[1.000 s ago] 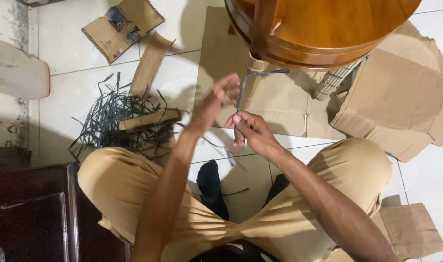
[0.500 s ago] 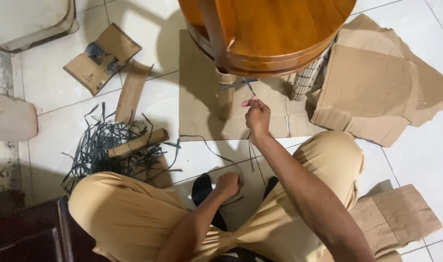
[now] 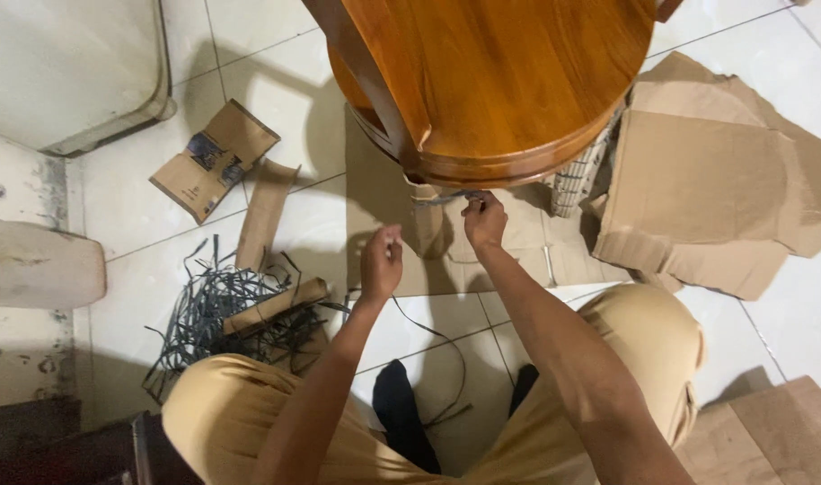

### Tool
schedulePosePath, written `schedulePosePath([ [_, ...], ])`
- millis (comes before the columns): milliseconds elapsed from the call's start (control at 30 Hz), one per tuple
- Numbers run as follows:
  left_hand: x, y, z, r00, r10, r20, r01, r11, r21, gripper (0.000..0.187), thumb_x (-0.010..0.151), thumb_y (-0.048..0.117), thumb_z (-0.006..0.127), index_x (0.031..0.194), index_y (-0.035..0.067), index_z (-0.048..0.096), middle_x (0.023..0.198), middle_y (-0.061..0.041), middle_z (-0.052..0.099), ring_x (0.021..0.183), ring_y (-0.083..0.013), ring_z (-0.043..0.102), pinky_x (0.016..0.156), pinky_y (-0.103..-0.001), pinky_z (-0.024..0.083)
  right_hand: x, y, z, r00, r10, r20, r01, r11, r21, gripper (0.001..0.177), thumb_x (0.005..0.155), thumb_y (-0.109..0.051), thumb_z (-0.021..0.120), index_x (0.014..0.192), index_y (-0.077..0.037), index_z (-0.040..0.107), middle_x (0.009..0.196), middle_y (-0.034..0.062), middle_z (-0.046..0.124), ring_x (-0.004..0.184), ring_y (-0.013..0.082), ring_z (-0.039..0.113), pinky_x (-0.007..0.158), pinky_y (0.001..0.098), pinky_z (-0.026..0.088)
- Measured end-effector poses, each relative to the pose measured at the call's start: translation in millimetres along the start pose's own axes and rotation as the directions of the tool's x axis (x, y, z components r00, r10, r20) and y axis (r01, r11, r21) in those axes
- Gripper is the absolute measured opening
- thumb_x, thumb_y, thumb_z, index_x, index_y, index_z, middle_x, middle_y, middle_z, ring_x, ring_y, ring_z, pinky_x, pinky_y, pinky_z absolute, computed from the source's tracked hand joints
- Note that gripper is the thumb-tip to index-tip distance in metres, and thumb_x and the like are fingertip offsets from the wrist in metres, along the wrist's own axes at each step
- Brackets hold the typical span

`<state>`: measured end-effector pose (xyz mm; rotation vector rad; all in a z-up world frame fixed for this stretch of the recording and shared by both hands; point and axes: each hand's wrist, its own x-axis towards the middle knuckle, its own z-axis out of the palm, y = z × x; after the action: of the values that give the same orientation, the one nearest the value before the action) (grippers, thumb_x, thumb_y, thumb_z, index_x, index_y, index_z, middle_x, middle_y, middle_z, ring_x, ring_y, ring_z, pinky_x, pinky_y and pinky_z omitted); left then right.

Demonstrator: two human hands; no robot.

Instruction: Wrapping wooden furniture legs with cardboard and securing them with plastic ties

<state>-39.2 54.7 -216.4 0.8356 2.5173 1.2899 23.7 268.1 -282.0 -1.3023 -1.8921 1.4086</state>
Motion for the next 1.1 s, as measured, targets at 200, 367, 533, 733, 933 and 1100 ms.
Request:
schedulePosePath([
  [200, 68.3, 1.1, -2.4, 0.973, 0.222, 0.063, -0.23, 0.918, 0.323, 0.041, 0.096, -0.01, 0.051, 0.137, -0.004, 0.052, 0.123, -0.028, 0.057, 0.102, -0.0525, 0.064, 0.083, -0.059, 0.057, 23.8, -5.3, 24.9, 0.98, -0.187, 0.065, 0.193, 0.977, -0.088, 0.019, 0.093, -0.009, 0.06, 0.101, -0.005, 0.077, 0.088, 0.0174, 0.075, 0.095, 0.0427, 0.072, 0.08, 0.0607, 0.055],
  [367, 95.2, -22.9, 14.6, 0.967, 0.229, 0.108, -0.253, 0.89, 0.38, 0.011, 0.088, -0.003, 0.06, 0.095, -0.007, 0.068, 0.083, -0.026, 0.066, 0.08, -0.0463, 0.069, 0.067, -0.052, 0.057, 12.1, -15.3, 19.7, 0.969, -0.202, 0.144, 0.217, 0.97, -0.105, 0.019, 0.093, -0.009, 0.061, 0.104, -0.003, 0.075, 0.093, 0.0202, 0.075, 0.098, 0.0456, 0.07, 0.081, 0.0624, 0.055],
  [533, 66.7, 31.2, -7.7, 0.974, 0.226, -0.011, -0.22, 0.956, 0.193, 0.013, 0.093, 0.001, 0.059, 0.086, 0.003, 0.071, 0.074, -0.017, 0.07, 0.073, -0.042, 0.07, 0.065, -0.049, 0.055, -3.9, -29.2, 2.0, 0.945, -0.231, 0.231, 0.265, 0.956, -0.129, 0.021, 0.093, -0.01, 0.061, 0.107, -0.001, 0.073, 0.099, 0.0229, 0.074, 0.1, 0.0486, 0.069, 0.081, 0.0641, 0.055],
  [733, 46.4, 9.5, -2.3, 0.977, 0.083, -0.198, -0.12, 0.975, -0.185, 0.02, 0.106, 0.013, 0.056, 0.105, 0.002, 0.074, 0.091, -0.016, 0.078, 0.08, -0.027, 0.077, 0.071, -0.035, 0.061, -20.0, -40.9, -10.7, 0.94, -0.25, 0.231, 0.263, 0.965, -0.024, 0.022, 0.097, -0.005, 0.058, 0.111, 0.002, 0.074, 0.102, 0.0236, 0.075, 0.104, 0.0471, 0.069, 0.08, 0.0597, 0.058],
  [933, 31.6, -45.2, 5.2, 0.814, -0.581, -0.019, 0.329, 0.486, -0.81, 0.03, 0.106, 0.02, 0.05, 0.13, 0.01, 0.066, 0.122, -0.008, 0.075, 0.097, -0.0157, 0.071, 0.078, -0.023, 0.055, -53.0, -54.9, -24.2, 0.979, -0.116, 0.165, 0.037, 0.909, 0.414, 0.015, 0.101, -0.002, 0.052, 0.102, -0.004, 0.067, 0.078, 0.007, 0.069, 0.058, 0.0097, 0.054, 0.052, 0.0223, 0.043],
  [1100, 25.8, -62.6, 4.1, 0.73, -0.677, 0.092, 0.228, 0.114, -0.967, 0.038, 0.104, 0.027, 0.056, 0.137, 0.01, 0.063, 0.148, -0.011, 0.059, 0.133, -0.0238, 0.061, 0.109, -0.038, 0.047, -88.6, -83.7, -52.6, 0.907, 0.143, 0.396, -0.366, 0.732, 0.575, 0.033, 0.096, -0.01, 0.054, 0.125, -0.001, 0.066, 0.113, 0.0103, 0.076, 0.089, 0.0124, 0.071, 0.069, 0.0218, 0.053],
])
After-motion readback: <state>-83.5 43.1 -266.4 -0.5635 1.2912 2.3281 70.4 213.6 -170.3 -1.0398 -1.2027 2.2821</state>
